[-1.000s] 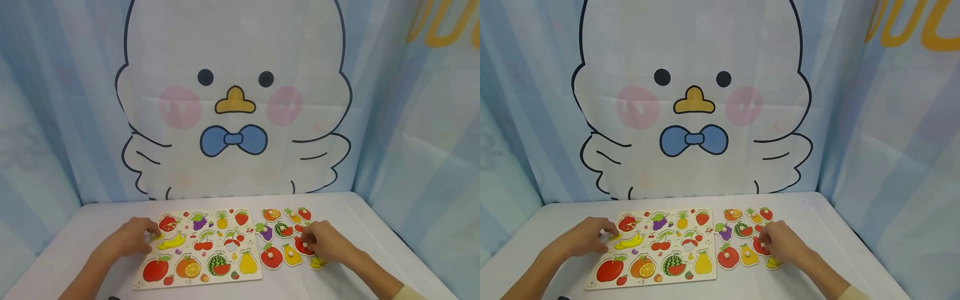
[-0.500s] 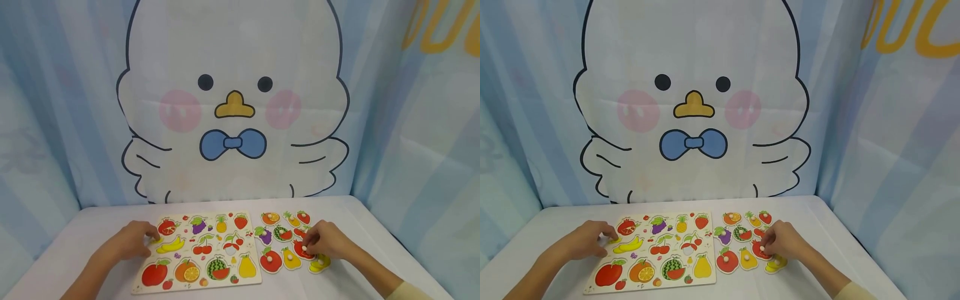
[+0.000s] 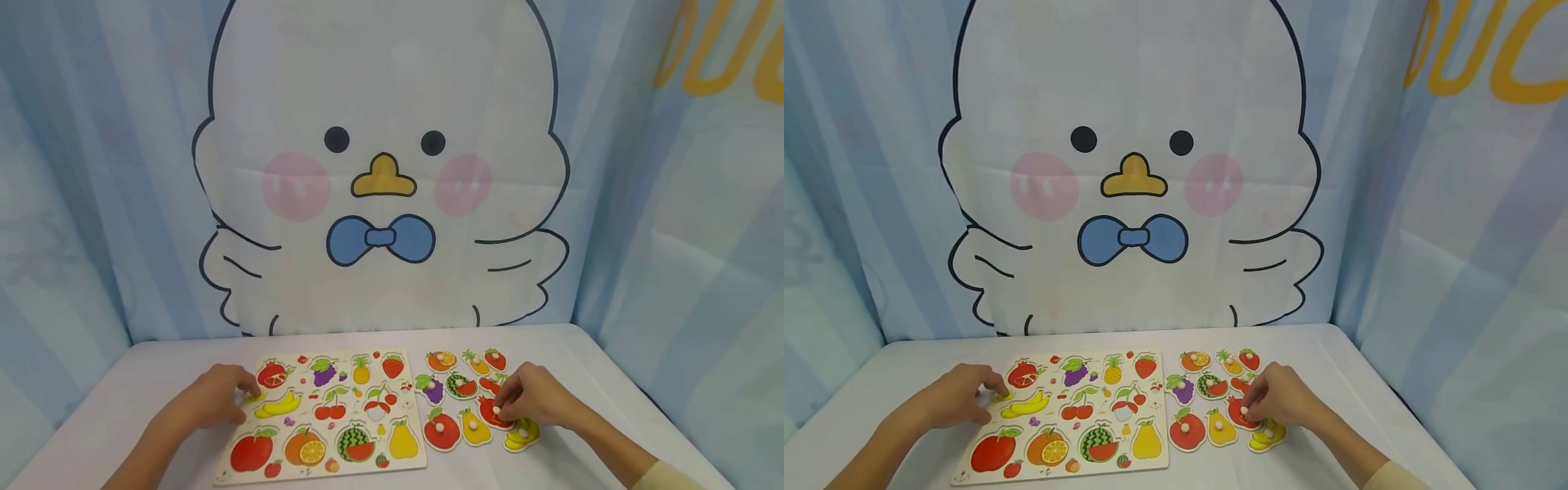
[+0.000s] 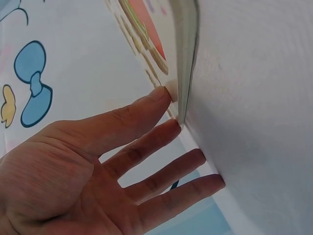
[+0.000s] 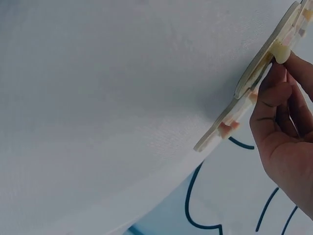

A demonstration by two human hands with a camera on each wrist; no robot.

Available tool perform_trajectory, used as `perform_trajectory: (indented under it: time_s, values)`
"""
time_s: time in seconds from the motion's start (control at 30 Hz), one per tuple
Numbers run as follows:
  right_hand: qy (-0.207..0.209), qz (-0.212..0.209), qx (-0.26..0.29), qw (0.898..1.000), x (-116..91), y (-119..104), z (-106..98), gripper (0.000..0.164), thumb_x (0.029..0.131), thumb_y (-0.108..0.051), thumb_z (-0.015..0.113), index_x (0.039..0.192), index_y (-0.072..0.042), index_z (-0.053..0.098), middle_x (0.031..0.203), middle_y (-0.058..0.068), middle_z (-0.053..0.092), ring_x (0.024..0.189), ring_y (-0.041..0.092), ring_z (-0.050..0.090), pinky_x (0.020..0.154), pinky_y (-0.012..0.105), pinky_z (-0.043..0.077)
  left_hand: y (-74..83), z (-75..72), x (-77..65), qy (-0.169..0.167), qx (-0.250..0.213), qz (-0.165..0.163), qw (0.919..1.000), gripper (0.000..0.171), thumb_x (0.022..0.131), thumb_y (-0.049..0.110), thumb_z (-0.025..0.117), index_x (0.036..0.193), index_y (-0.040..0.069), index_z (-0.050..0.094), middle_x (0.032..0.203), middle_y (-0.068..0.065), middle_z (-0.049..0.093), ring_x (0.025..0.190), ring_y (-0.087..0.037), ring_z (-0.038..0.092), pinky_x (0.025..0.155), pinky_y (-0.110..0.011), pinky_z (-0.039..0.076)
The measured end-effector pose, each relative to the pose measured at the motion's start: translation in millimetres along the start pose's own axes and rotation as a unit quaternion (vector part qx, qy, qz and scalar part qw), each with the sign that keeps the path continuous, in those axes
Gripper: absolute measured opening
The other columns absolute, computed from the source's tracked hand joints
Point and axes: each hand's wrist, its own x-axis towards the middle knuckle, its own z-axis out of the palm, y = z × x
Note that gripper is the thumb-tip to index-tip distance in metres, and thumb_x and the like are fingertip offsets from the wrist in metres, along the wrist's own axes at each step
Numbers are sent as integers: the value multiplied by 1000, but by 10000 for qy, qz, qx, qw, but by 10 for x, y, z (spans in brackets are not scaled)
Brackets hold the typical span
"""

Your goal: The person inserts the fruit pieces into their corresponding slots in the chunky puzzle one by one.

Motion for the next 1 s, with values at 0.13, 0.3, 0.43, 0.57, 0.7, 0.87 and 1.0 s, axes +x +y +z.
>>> perform_trajectory:
  time_s: [0.13, 0.3, 0.43, 0.57, 0.7, 0.87, 1.0]
  values:
    - [-26, 14, -13, 10000, -15, -30, -21, 13, 72, -15, 83, 79, -15, 73, 74, -2, 64, 68, 15, 57, 61, 24, 52, 5, -3, 0, -39, -45, -103, 9999, 34, 67, 5, 84, 98, 11, 72, 104, -5, 67, 96, -25, 55, 90, -54, 48]
    - [6, -13, -7, 10000, -25, -56, -65, 13, 71, -15, 84, 79, -14, 73, 75, -2, 65, 68, 15, 58, 60, 25, 52, 10, -6, 1, -41, -91, -159, 9998, 35, 67, 5, 84, 99, 11, 73, 105, -7, 66, 96, -25, 55, 89, -53, 49]
    - [86, 175, -25, 9998, -34, -89, -88, 14, 70, -15, 84, 78, -15, 73, 76, -1, 65, 69, 15, 58, 61, 26, 52, 13, -3, -3, -44, -76, -135, 9999, 34, 67, 5, 84, 99, 11, 73, 105, -6, 67, 95, -24, 56, 89, -52, 49]
    - [193, 386, -60, 9990, -37, -142, -99, 15, 69, -14, 85, 77, -14, 73, 76, 0, 64, 69, 15, 57, 61, 27, 52, 17, -7, -8, 4, -47, -44, 10000, 34, 67, 5, 84, 99, 11, 73, 104, -6, 67, 96, -25, 56, 89, -52, 49]
    - [263, 477, -114, 9984, -24, -215, -102, 15, 69, -13, 85, 77, -14, 72, 77, 0, 64, 71, 16, 56, 62, 27, 53, 25, -11, -17, 44, -84, 0, 10000, 33, 68, 5, 84, 99, 11, 73, 103, -5, 68, 97, -26, 56, 89, -52, 49]
    - [215, 396, -72, 9990, 11, -338, -74, 15, 69, -13, 85, 77, -13, 72, 76, 0, 64, 69, 16, 57, 61, 28, 52, 23, -6, -31, 42, -82, -90, 9999, 31, 68, 5, 84, 96, 12, 73, 101, -4, 67, 94, -24, 55, 88, -50, 50]
    - [129, 218, -1, 9997, 51, -471, -35, 16, 69, -13, 85, 77, -13, 71, 75, 0, 65, 66, 17, 57, 60, 29, 53, 11, -10, -46, 12, -97, -153, 9998, 31, 68, 6, 84, 96, 12, 73, 100, -4, 67, 93, -23, 54, 87, -49, 50]
